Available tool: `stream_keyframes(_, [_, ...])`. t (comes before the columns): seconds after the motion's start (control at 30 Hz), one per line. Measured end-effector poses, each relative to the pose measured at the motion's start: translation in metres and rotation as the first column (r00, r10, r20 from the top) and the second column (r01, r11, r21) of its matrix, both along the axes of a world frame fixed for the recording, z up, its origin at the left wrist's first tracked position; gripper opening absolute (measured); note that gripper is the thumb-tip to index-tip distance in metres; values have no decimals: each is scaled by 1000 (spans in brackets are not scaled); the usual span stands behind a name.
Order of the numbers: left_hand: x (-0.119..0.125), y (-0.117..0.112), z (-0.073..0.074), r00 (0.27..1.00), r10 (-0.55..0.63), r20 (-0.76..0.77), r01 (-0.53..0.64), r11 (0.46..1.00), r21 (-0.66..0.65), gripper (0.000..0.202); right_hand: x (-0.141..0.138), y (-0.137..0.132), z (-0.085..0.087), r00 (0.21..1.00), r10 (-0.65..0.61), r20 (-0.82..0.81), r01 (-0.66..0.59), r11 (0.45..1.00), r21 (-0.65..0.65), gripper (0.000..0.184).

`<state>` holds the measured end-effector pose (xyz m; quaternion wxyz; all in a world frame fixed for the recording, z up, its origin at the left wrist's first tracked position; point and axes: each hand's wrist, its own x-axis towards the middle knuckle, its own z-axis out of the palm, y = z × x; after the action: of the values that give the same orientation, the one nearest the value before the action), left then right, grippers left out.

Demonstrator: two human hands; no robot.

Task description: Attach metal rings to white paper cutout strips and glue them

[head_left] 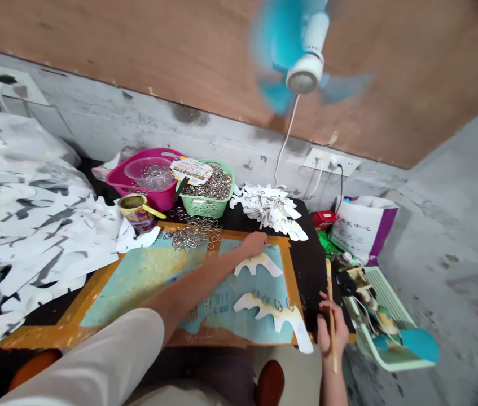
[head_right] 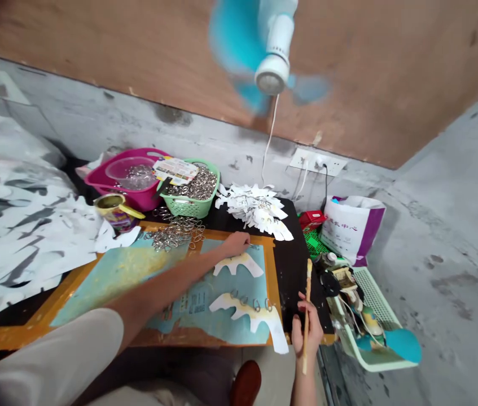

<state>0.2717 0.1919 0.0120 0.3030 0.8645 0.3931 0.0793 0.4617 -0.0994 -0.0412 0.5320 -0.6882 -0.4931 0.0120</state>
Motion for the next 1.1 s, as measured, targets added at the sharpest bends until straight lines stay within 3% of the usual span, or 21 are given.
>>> stream_keyframes(0.23, [-42, 28, 1, 962, -223, 157, 251, 950, -187, 20, 6, 3, -9, 991, -28, -128, 28, 1000, 4, 23])
stream_keyframes(0.43, [-41, 28, 1, 916, -322, 239, 380, 888, -259, 19, 5, 3, -8, 992, -46, -121, 44, 999, -25, 25])
stream_keyframes(0.7, [-36, 28, -7, 925, -312, 218, 345, 930, -130, 15, 7, 2, -7, 997, -71, -39, 68, 996, -61, 24])
stream_keyframes(0.87, [-37, 31, -3, 936, -302, 184, 310, 950, -20, 12, 6, 1, -8, 997, -81, -14, 80, 994, -73, 24])
stream_keyframes(1.1, [-79, 46, 2, 964, -260, 60, 259, 965, 30, 7, 6, 0, -7, 997, -72, -26, 71, 996, -56, 24])
